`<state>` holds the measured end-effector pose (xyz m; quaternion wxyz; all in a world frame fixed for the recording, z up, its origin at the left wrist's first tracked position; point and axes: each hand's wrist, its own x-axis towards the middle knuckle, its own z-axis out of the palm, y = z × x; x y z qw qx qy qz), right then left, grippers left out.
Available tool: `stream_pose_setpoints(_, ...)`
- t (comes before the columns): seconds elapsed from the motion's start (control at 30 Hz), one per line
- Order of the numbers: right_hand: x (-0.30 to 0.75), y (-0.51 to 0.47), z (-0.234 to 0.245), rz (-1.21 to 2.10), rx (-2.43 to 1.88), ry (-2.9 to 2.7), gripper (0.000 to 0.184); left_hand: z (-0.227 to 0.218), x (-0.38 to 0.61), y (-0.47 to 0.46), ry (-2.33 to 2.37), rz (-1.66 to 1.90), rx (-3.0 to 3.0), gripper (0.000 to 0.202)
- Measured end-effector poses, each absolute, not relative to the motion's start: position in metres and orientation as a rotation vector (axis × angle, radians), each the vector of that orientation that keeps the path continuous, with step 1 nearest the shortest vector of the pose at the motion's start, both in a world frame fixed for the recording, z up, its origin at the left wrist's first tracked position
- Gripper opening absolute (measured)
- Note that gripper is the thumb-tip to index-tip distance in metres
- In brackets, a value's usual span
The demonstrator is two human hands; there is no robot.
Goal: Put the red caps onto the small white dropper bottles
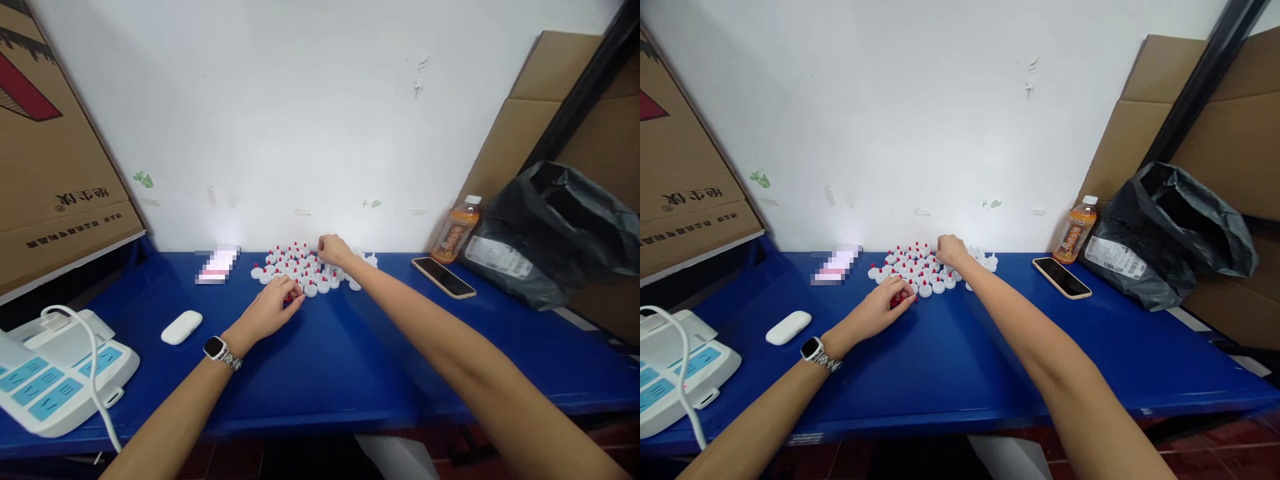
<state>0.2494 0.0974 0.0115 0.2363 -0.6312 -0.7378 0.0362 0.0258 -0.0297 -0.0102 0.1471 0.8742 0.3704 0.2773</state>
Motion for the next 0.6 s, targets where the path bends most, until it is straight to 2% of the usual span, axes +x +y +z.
stream_pose_setpoints(0.17, 0.245, 0.100, 0.010, 0.190, -1.700, -2.034, 0.013, -0.010, 0.026, -0.031, 1.080, 0.778, 2.513, 0.025)
stream_pose_setpoints(0.3, 0.253, 0.091, 0.017, 0.165, -1.687, -1.994, 0.020, -0.009, 0.025, -0.031, 1.069, 0.792, 2.513, 0.026)
stream_pose_setpoints(0.53, 0.282, 0.065, 0.018, 0.122, -1.701, -2.102, 0.002, -0.009, 0.025, -0.030, 1.049, 0.804, 2.502, 0.025)
stream_pose_setpoints(0.6, 0.283, 0.060, 0.018, 0.133, -1.702, -2.103, 0.006, -0.010, 0.025, -0.029, 1.059, 0.800, 2.497, 0.025)
